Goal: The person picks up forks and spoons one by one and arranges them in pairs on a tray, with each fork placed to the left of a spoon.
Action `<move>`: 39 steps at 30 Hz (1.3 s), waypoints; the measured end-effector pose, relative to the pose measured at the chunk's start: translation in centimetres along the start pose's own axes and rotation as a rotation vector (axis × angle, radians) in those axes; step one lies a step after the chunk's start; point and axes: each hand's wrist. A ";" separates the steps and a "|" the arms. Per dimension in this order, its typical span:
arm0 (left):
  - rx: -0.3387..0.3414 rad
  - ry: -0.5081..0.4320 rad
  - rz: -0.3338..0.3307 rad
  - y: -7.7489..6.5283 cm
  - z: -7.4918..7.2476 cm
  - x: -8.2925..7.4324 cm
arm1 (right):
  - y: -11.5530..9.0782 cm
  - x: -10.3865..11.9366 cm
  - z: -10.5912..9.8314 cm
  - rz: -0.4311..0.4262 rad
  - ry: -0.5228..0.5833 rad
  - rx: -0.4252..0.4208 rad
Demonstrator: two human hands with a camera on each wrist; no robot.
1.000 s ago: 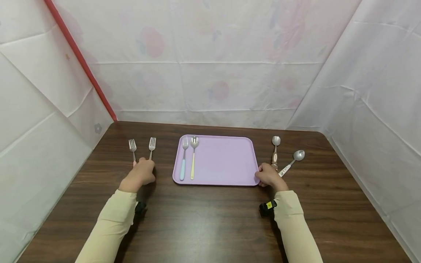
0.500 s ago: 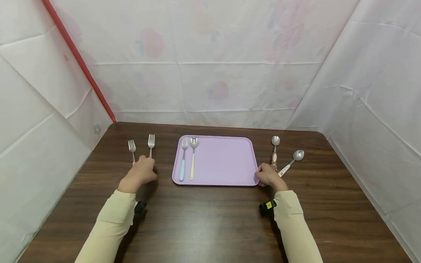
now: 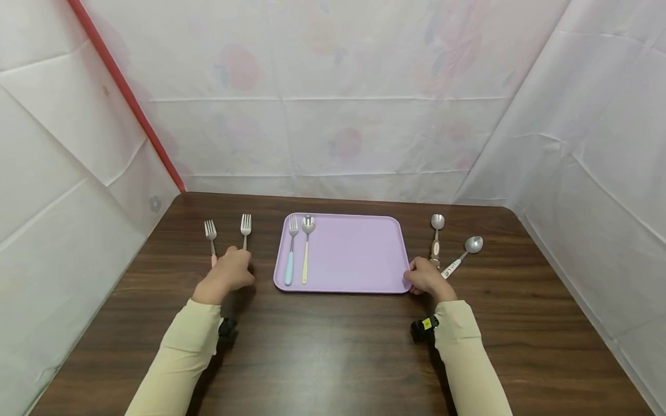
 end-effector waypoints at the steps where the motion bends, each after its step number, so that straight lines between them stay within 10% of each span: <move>1: -0.002 -0.008 0.001 0.0 0.0 -0.1 | 0.0 0.0 0.0 0.000 -0.004 -0.002; 15: -0.091 -0.045 0.149 0.5 0.9 -1.9 | 0.2 0.0 0.2 -0.013 -0.004 -0.004; 39: -0.099 -0.120 0.189 1.6 2.5 -5.5 | 0.4 0.0 0.3 -0.003 -0.003 0.001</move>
Point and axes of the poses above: each hand's wrist, its own y-axis towards the middle knuckle, its own z-axis out of the palm, x = y × z, and after that the axes turned 6 degrees about -z, right-handed
